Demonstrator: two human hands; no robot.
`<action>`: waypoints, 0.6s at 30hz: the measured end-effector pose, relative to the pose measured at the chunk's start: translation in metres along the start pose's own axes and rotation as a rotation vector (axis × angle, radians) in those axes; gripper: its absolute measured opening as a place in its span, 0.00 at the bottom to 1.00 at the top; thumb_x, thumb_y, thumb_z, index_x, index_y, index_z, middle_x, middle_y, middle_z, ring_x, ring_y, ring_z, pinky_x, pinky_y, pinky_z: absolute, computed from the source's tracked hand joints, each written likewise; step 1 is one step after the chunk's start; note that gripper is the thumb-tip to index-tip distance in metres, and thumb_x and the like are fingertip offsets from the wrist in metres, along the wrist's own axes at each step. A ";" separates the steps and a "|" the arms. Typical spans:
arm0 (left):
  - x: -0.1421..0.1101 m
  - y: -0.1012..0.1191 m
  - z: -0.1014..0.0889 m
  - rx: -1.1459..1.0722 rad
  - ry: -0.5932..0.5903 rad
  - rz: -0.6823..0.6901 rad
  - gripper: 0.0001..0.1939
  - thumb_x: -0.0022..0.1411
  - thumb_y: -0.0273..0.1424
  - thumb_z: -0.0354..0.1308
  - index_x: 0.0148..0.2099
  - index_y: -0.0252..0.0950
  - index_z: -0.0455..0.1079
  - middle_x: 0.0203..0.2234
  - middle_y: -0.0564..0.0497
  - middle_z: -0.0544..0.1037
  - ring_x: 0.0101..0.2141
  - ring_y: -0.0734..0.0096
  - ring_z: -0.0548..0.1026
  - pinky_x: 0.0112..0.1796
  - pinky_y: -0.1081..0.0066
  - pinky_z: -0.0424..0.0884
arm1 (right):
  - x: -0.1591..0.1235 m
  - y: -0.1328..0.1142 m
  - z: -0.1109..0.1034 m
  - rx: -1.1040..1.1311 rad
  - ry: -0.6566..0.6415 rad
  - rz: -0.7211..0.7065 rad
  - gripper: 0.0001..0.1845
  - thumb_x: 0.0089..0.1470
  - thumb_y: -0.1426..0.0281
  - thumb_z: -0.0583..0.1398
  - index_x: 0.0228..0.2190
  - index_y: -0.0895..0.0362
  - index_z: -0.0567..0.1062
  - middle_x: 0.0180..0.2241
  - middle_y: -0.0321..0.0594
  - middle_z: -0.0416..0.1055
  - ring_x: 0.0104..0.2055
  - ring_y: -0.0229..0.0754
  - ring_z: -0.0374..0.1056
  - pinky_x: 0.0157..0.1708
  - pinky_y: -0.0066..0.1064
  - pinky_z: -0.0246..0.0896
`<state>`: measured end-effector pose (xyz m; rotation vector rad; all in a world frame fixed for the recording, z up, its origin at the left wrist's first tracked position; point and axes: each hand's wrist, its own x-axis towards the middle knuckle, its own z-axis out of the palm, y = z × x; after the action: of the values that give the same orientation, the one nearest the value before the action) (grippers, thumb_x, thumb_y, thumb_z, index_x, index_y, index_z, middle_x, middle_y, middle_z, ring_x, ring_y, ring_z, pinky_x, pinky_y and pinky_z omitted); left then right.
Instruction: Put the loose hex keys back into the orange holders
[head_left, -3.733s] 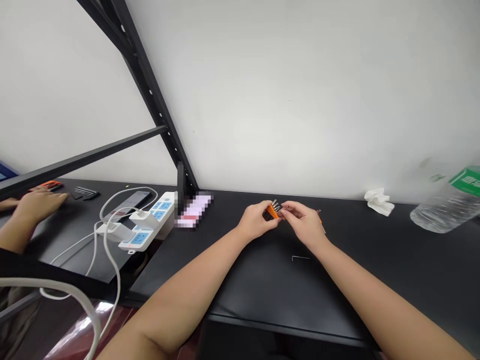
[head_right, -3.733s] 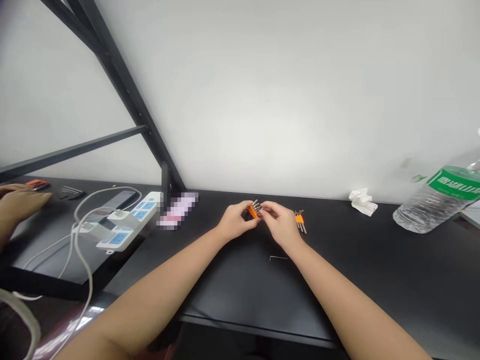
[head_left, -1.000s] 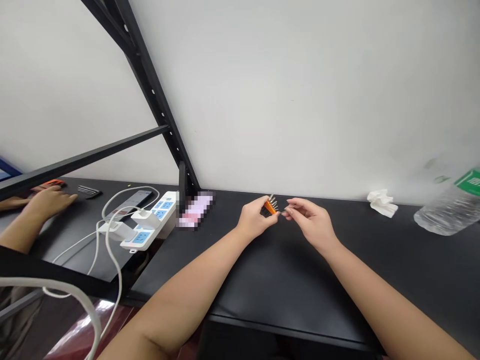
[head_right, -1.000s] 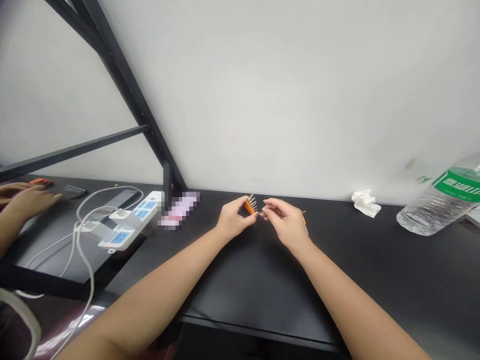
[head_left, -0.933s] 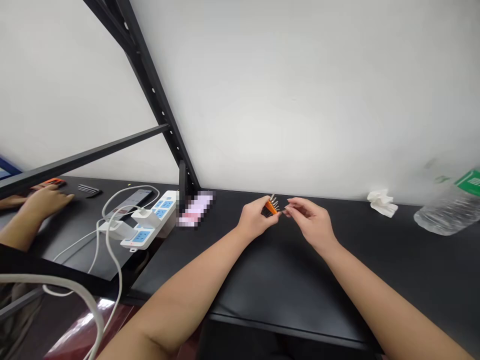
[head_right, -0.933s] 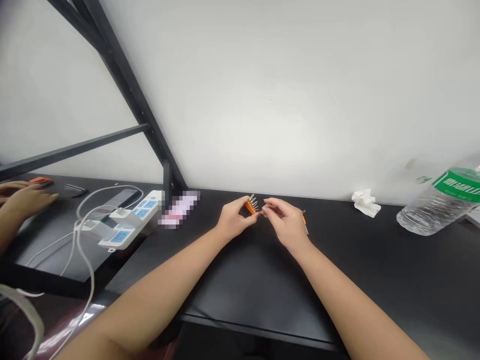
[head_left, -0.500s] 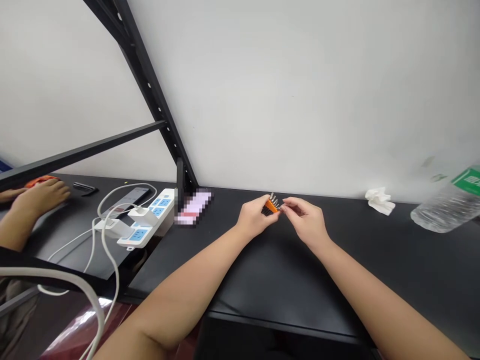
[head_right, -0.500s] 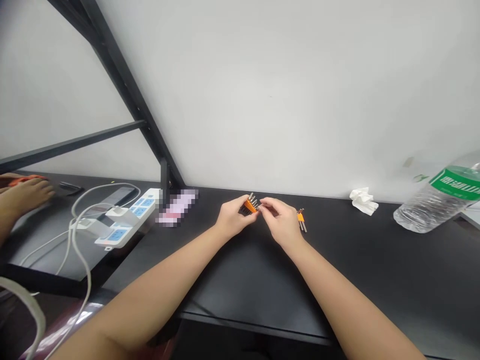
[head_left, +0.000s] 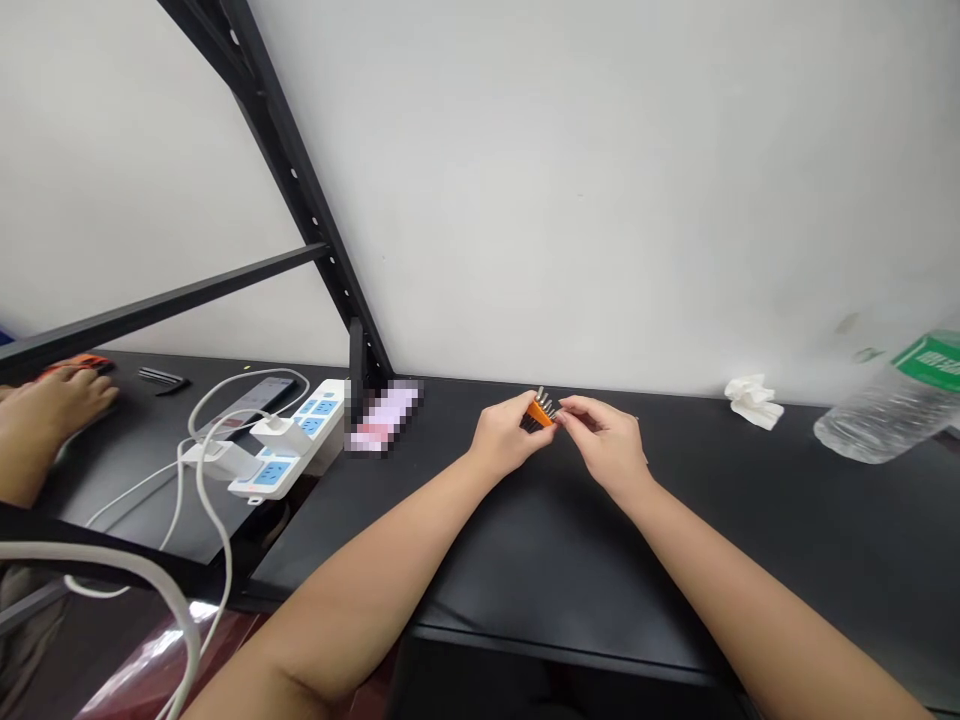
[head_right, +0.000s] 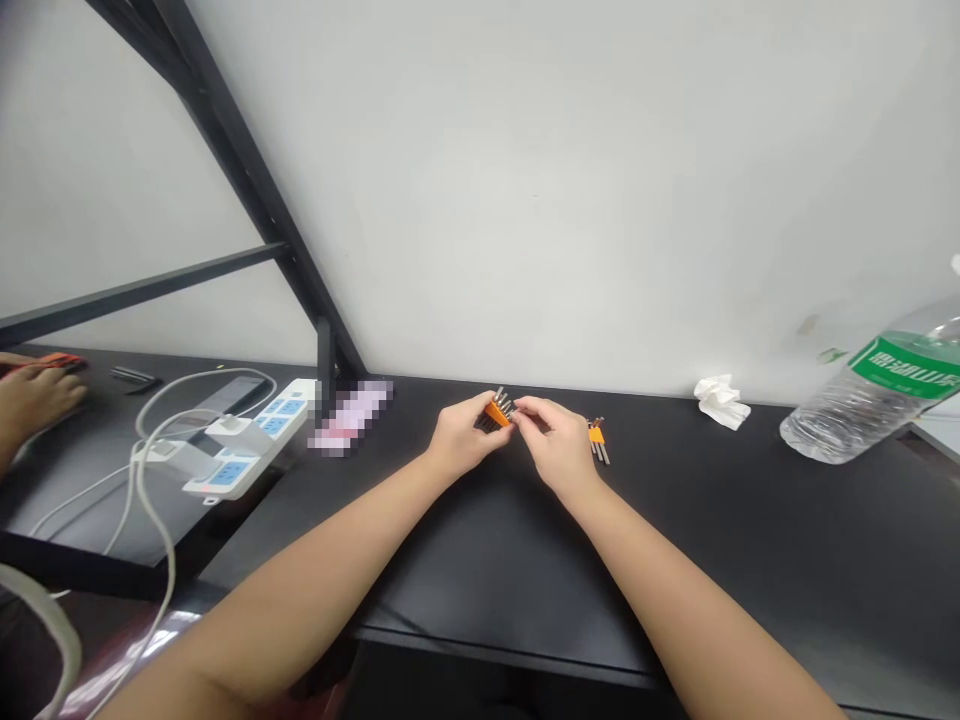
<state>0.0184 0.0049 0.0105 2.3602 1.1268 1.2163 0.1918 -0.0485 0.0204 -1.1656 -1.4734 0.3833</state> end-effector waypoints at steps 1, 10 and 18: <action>0.000 0.000 0.000 -0.003 0.000 0.003 0.12 0.60 0.41 0.64 0.37 0.39 0.71 0.27 0.57 0.75 0.27 0.76 0.70 0.32 0.75 0.68 | 0.000 0.000 0.000 -0.004 -0.006 -0.003 0.08 0.58 0.67 0.65 0.39 0.52 0.83 0.38 0.39 0.82 0.38 0.46 0.78 0.41 0.37 0.75; -0.001 0.002 -0.002 -0.046 0.007 -0.032 0.08 0.59 0.36 0.64 0.37 0.39 0.70 0.27 0.57 0.75 0.27 0.76 0.70 0.33 0.75 0.67 | -0.009 0.003 0.007 -0.103 -0.130 -0.147 0.16 0.66 0.67 0.57 0.50 0.51 0.81 0.44 0.43 0.77 0.44 0.45 0.75 0.47 0.38 0.72; 0.006 -0.017 -0.007 0.106 -0.106 -0.201 0.11 0.59 0.41 0.65 0.39 0.41 0.73 0.29 0.56 0.77 0.29 0.71 0.73 0.32 0.71 0.66 | 0.015 0.016 -0.042 -0.397 -0.212 -0.107 0.20 0.65 0.65 0.55 0.54 0.53 0.77 0.44 0.44 0.77 0.42 0.46 0.74 0.47 0.39 0.71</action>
<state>0.0059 0.0193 0.0095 2.2890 1.3847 0.9749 0.2387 -0.0444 0.0290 -1.3811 -1.8458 0.1444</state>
